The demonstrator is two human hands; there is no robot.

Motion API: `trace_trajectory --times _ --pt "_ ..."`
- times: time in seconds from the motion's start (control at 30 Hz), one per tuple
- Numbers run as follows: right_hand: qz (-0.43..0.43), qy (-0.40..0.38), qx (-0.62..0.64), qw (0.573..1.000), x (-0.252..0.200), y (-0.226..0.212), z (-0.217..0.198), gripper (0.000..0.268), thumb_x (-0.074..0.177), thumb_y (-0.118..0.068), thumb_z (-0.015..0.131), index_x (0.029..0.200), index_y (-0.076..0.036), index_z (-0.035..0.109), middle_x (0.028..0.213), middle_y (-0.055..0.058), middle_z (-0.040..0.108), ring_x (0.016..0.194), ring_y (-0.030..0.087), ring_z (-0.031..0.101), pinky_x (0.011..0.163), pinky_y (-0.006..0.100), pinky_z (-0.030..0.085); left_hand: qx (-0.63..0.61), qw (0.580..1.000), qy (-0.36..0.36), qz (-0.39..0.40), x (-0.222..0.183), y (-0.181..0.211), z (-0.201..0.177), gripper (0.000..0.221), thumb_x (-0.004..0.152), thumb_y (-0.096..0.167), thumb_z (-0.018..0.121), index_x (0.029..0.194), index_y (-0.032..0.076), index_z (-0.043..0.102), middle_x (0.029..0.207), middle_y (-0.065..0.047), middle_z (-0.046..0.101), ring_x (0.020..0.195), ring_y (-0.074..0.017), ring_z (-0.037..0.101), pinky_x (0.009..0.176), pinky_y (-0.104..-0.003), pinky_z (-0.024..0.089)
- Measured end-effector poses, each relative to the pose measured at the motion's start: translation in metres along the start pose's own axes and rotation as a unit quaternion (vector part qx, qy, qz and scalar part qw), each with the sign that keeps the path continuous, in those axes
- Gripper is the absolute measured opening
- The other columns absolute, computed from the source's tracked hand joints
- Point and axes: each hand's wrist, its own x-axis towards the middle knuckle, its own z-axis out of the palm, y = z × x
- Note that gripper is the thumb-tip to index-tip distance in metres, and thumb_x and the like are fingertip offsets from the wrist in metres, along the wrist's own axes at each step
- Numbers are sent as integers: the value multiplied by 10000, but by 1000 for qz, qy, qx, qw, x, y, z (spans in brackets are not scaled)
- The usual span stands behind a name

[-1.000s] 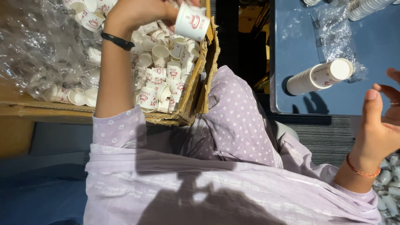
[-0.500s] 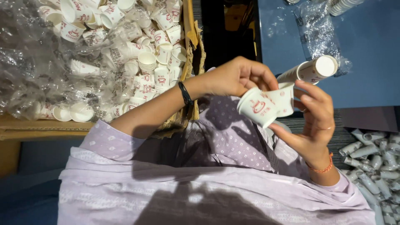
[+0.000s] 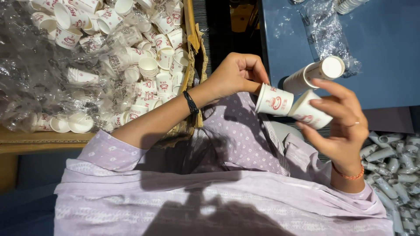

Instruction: The person stacks small paper cups by hand and then places them into plastic sleeves.

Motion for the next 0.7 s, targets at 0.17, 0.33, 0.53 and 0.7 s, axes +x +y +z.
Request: trace_trajectory --times 0.17,0.33,0.53,0.7 --pt "-3 -87 -26 996 -11 11 19 590 737 110 829 1249 -31 571 1383 274 566 1210 256 610 994 354 564 48 999 20 -15 -2 5 8 146 833 -72 827 875 -12 701 925 -90 730 871 -132 739 828 -264 644" --pt "21 -13 121 992 -21 21 32 670 846 123 822 1369 -81 456 1376 222 590 1313 247 616 1100 363 571 -27 999 9 22 -1 -5 18 208 829 -82 813 828 13 629 928 -89 736 903 -136 739 840 -267 642" --pt "48 10 169 984 -24 19 44 675 864 105 807 1403 -85 450 1410 229 590 1302 238 621 1084 349 567 -3 995 32 91 -7 -2 27 166 898 -42 781 843 9 634 1010 -89 756 946 -118 707 851 -267 600" --pt "63 65 157 984 -22 10 60 748 882 89 818 1470 -90 391 1385 191 594 1257 203 617 1061 312 565 51 990 57 117 -9 -10 26 181 890 -23 826 921 10 651 1005 -81 713 948 -120 691 865 -272 584"
